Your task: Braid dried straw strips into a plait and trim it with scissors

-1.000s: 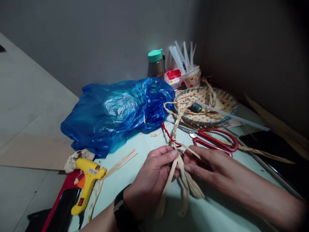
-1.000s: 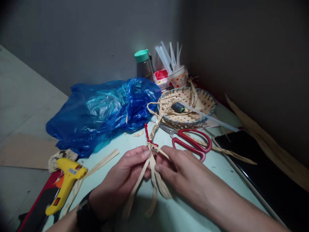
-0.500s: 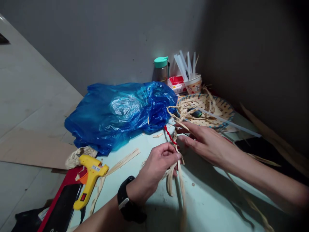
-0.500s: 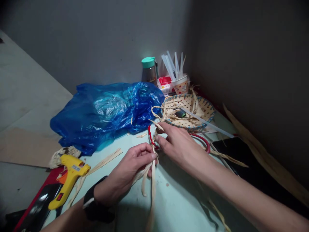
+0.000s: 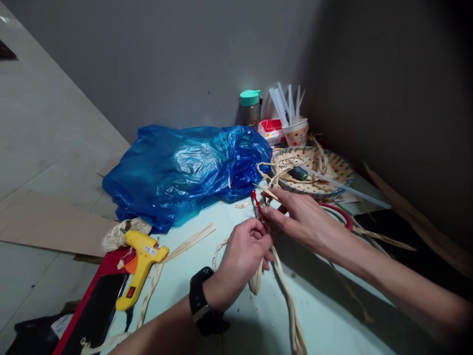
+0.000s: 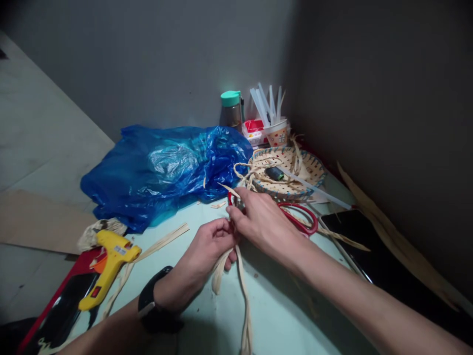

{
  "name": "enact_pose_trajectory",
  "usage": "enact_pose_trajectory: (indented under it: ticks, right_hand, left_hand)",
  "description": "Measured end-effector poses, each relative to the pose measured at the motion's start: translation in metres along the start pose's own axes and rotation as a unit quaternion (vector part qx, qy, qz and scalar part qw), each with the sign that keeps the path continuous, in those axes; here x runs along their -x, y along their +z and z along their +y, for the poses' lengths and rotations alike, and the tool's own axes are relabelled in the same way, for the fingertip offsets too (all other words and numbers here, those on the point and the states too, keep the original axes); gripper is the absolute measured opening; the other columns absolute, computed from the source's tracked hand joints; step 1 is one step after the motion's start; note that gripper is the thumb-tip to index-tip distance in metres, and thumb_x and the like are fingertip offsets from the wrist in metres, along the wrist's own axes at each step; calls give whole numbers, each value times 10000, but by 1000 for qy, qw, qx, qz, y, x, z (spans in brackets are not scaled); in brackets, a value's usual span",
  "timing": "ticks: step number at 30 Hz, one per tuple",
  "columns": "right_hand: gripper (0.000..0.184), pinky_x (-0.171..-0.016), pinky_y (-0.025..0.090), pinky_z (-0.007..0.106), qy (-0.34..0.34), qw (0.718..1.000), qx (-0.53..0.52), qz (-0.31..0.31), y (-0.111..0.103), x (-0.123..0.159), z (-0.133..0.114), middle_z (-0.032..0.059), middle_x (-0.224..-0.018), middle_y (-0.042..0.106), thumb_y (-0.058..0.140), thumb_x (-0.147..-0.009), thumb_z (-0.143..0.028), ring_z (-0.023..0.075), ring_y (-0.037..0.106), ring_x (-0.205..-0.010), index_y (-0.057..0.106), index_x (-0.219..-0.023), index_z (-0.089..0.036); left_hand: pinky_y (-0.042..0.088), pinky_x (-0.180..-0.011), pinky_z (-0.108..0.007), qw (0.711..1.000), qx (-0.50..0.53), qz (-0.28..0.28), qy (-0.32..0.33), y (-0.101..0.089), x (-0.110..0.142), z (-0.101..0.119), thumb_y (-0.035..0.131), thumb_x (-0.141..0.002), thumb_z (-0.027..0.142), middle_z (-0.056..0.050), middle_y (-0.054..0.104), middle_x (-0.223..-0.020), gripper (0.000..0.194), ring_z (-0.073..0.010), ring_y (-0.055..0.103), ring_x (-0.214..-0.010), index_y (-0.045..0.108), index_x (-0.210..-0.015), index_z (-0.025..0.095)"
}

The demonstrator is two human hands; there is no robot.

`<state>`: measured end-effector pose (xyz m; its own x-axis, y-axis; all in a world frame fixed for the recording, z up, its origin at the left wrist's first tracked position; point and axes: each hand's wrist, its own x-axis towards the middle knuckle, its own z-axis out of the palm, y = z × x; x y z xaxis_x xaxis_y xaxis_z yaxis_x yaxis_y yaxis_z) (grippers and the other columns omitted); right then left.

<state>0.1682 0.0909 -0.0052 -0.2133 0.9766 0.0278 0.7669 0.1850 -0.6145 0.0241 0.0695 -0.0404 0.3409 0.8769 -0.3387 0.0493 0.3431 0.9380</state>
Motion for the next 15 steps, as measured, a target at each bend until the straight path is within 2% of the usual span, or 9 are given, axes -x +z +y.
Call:
enact_pose_trajectory:
  ticks: [4, 7, 11, 15]
  right_hand:
    - [362, -602, 377, 292, 17, 999, 20, 36, 2, 16, 7, 64, -778, 684, 432, -896, -355, 228, 623, -690, 594, -1152, -156]
    - [331, -625, 413, 304, 46, 997, -47, 50, 6, 31, 7, 77, -828, 694, 442, -882, -373, 234, 641, -723, 596, -1092, -169]
    - [266, -581, 426, 288, 67, 984, -158, -43, 16, 42, 7, 55, -761, 681, 450, -910, -423, 201, 623, -648, 578, -915, -190]
    - [270, -523, 403, 258, 77, 957, -264, -96, 24, 42, 12, 5, -632, 634, 454, -941, -434, 146, 564, -503, 542, -877, -187]
  left_hand:
    - [346, -400, -185, 995, -88, 37, 11, 0, 0, -7, 615, -776, 260, 58, 499, -535, 144, -85, 451, -415, 491, -728, 203]
    - [318, -418, -187, 990, -118, 62, 41, 0, 0, -12, 621, -777, 248, 57, 478, -565, 143, -89, 449, -458, 494, -722, 209]
    - [338, -470, -188, 985, -143, 75, 62, 2, 2, -12, 576, -777, 175, 42, 507, -632, 91, -92, 455, -535, 504, -732, 207]
    - [366, -464, -199, 986, -148, 68, 38, 4, 2, -8, 546, -780, 172, 44, 503, -638, 78, -88, 464, -500, 491, -744, 212]
